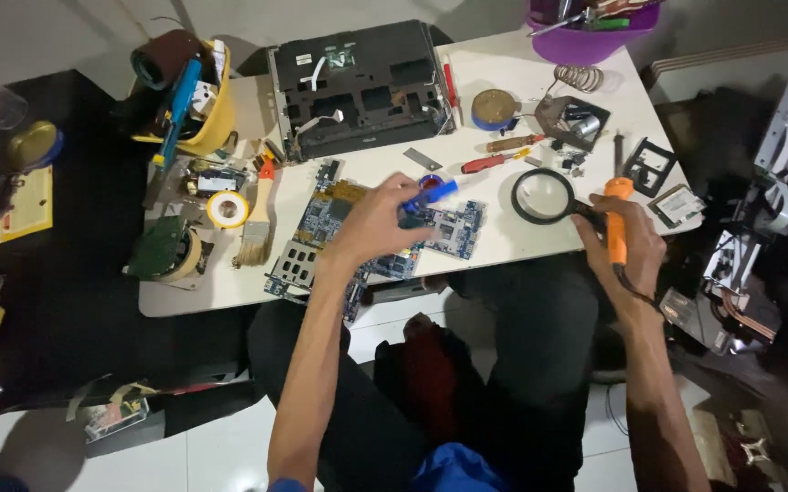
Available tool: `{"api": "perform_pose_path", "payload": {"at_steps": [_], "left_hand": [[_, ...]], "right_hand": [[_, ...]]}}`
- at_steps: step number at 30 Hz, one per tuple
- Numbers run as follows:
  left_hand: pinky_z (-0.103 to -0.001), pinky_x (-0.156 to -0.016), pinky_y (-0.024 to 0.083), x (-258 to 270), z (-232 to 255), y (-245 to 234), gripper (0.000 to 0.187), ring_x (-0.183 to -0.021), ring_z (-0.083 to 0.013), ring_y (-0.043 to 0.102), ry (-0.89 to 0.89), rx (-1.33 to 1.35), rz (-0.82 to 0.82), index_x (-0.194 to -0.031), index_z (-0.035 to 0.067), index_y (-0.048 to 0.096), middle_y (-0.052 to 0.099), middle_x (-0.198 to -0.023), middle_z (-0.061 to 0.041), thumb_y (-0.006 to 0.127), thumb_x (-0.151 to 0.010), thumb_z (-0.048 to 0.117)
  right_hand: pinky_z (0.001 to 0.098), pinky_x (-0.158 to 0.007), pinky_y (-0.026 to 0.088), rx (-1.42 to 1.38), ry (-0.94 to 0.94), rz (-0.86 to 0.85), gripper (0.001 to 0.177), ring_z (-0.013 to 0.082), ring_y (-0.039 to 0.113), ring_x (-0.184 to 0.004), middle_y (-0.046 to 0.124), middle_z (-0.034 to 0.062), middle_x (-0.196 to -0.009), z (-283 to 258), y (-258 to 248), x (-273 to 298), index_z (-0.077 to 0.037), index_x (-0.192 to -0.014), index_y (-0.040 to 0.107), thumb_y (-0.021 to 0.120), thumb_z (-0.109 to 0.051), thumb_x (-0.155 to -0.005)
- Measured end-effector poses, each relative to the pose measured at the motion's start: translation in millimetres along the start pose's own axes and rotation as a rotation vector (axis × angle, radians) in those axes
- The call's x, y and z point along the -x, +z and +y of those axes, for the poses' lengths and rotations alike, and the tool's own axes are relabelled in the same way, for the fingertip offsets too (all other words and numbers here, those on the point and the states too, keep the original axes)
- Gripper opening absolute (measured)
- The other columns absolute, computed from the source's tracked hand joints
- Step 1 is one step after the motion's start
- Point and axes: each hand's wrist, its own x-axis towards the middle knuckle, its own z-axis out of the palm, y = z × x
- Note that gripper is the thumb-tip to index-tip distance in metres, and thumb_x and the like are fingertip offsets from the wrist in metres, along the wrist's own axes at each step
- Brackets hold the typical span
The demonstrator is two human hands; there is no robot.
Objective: Using a soldering iron and desoldering pump to remove components from a computer motherboard.
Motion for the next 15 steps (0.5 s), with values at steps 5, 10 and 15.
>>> {"api": "perform_pose_path", "payload": {"at_steps": [5,10,15], "left_hand": [[-0.032,-0.061,0.054,-30.9,-12.0,-13.5,0.04,-0.062,-0.0172,0.06,-0.026,-0.138,0.056,-0.133,0.0,0.046,0.031,-0.139,-0.014,0.049,-0.103,0.026],[-0.026,-0.05,0.057,-67.3,-32.6,-0.9,0.076,-0.064,-0.0155,0.058,-0.116,-0.278,-0.038,-0.162,0.005,0.009,0.029,-0.147,-0.026,0.05,-0.099,-0.007],[-0.056,-0.084,0.057,-106.8,-99.6,27.5,0.046,-0.11,-0.0438,0.061,0.204,-0.584,0.095,-0.142,0.005,0.056,0.056,-0.117,-0.018,0.062,-0.097,0.01]], "right_hand": [[0.0376,-0.086,0.055,-0.104,0.001,0.084,0.025,0.0269,0.074,-0.106,0.075,0.015,-0.124,-20.6,-5.5,5.2,-0.007,-0.121,0.055,0.077,-0.01,-0.108],[0.0362,-0.073,0.056,-0.152,-0.115,0.172,0.026,0.0238,0.068,-0.086,0.071,0.0162,-0.113,-17.6,13.8,12.9,-0.005,-0.124,0.055,0.077,-0.002,-0.108],[0.0471,-0.097,0.056,-0.207,-0.218,0.149,0.018,0.0421,0.072,-0.103,0.077,0.0172,-0.111,-37.2,14.6,13.6,-0.005,-0.107,0.07,0.083,0.003,-0.096]]}}
